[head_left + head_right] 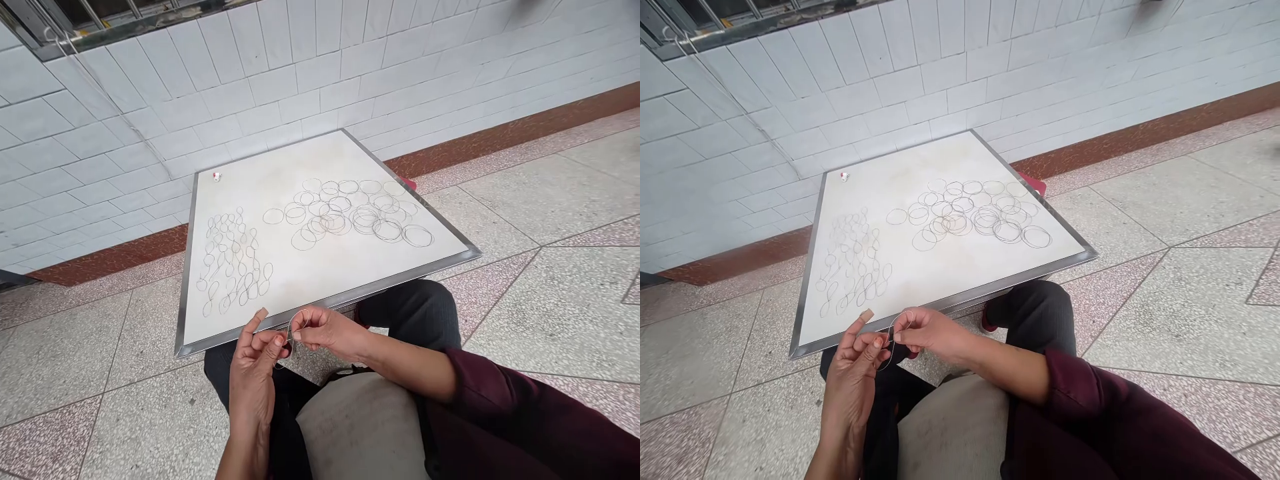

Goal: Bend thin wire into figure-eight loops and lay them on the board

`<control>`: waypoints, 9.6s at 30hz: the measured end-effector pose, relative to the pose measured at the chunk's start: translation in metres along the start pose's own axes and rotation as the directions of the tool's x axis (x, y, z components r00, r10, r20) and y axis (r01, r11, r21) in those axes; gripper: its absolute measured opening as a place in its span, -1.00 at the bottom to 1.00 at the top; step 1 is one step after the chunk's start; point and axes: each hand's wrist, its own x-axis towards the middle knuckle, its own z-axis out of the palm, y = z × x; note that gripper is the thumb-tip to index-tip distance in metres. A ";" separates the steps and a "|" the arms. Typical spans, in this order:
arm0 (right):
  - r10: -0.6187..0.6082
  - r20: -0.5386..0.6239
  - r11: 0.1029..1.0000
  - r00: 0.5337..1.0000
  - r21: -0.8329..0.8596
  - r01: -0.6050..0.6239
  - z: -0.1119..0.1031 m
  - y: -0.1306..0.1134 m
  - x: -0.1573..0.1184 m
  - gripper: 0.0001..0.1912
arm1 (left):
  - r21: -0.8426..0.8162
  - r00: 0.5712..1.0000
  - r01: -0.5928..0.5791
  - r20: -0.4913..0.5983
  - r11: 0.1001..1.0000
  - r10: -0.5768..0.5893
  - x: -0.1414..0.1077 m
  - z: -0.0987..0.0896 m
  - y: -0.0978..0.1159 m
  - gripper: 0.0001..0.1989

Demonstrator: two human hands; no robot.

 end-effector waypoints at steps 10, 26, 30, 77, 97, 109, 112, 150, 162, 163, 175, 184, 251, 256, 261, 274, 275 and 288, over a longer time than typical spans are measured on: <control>0.039 0.078 0.991 0.996 -0.128 -0.029 -0.005 -0.006 -0.002 -0.76 | 0.057 0.959 0.202 0.193 0.978 -0.209 0.005 -0.006 0.000 -0.35; 0.064 0.094 0.956 0.994 -0.290 -0.034 -0.007 -0.019 -0.009 -0.71 | 0.104 0.974 0.118 0.182 0.988 -0.135 -0.003 0.002 -0.006 -0.38; 0.082 0.072 0.944 0.994 -0.327 -0.054 -0.005 -0.019 -0.008 -0.76 | 0.152 0.978 0.028 0.200 0.988 -0.058 -0.003 -0.001 -0.008 -0.39; 0.117 -0.082 0.884 0.990 -0.445 -0.142 -0.001 -0.019 0.000 -0.86 | 0.164 0.995 -0.080 0.065 0.983 0.070 -0.001 0.006 -0.033 -0.28; 0.077 0.030 0.921 0.997 -0.386 -0.060 -0.009 -0.015 0.009 -0.72 | 0.014 0.996 0.031 0.080 0.999 -0.032 0.011 0.001 -0.031 -0.31; 0.028 0.024 0.963 0.999 -0.269 -0.021 -0.009 -0.011 0.008 -0.73 | -0.049 0.993 0.115 0.043 0.992 -0.113 0.010 0.003 -0.027 -0.41; 0.015 0.019 0.969 1.000 -0.246 -0.010 -0.008 -0.012 0.008 -0.71 | -0.020 0.995 0.091 0.040 0.996 -0.090 0.009 0.003 -0.027 -0.41; 0.026 0.005 0.962 1.000 -0.273 -0.024 -0.004 0.005 0.003 -0.66 | -0.074 0.997 0.027 -0.066 0.997 -0.032 0.006 0.001 -0.024 -0.48; -0.009 -0.027 0.964 1.000 -0.265 0.002 0.001 0.014 0.003 -0.59 | 0.015 0.995 -0.069 -0.075 0.997 0.070 -0.001 0.005 -0.028 -0.48; -0.013 -0.031 0.964 0.999 -0.267 0.004 0.001 0.014 0.003 -0.58 | 0.031 0.994 -0.081 -0.069 0.996 0.083 -0.001 0.006 -0.029 -0.49; -0.099 0.013 0.969 0.995 -0.227 0.099 -0.002 0.010 -0.001 -0.55 | 0.100 0.998 -0.063 0.008 0.993 0.063 -0.005 0.002 -0.022 -0.42; -0.135 0.050 0.979 0.990 -0.145 0.140 -0.006 0.010 0.000 -0.65 | 0.097 0.994 -0.059 0.102 0.994 0.049 -0.004 0.000 -0.025 -0.35; -0.161 -0.042 0.972 0.986 -0.178 0.151 -0.012 0.013 0.002 -0.64 | 0.161 0.996 -0.076 0.048 0.984 0.069 -0.007 0.007 -0.027 -0.36; -0.163 -0.038 0.971 0.986 -0.180 0.154 -0.012 0.013 0.000 -0.65 | 0.193 0.992 -0.121 0.054 0.974 0.113 -0.009 0.010 -0.025 -0.36; -0.154 -0.034 0.971 0.988 -0.190 0.145 -0.011 0.012 -0.001 -0.64 | 0.238 0.984 -0.178 0.032 0.955 0.175 -0.010 0.011 -0.026 -0.40; -0.168 -0.043 0.967 0.985 -0.201 0.156 -0.010 0.014 -0.001 -0.64 | 0.185 0.996 -0.090 0.001 0.979 0.092 -0.007 0.008 -0.028 -0.40; -0.164 -0.049 0.968 0.985 -0.200 0.151 -0.010 0.014 0.000 -0.63 | 0.163 0.995 -0.094 0.000 0.982 0.096 -0.006 0.007 -0.029 -0.40; -0.090 -0.011 0.982 0.996 -0.166 0.087 -0.008 0.007 -0.002 -0.64 | -0.012 0.999 -0.025 0.039 1.000 0.026 -0.004 0.008 -0.032 -0.40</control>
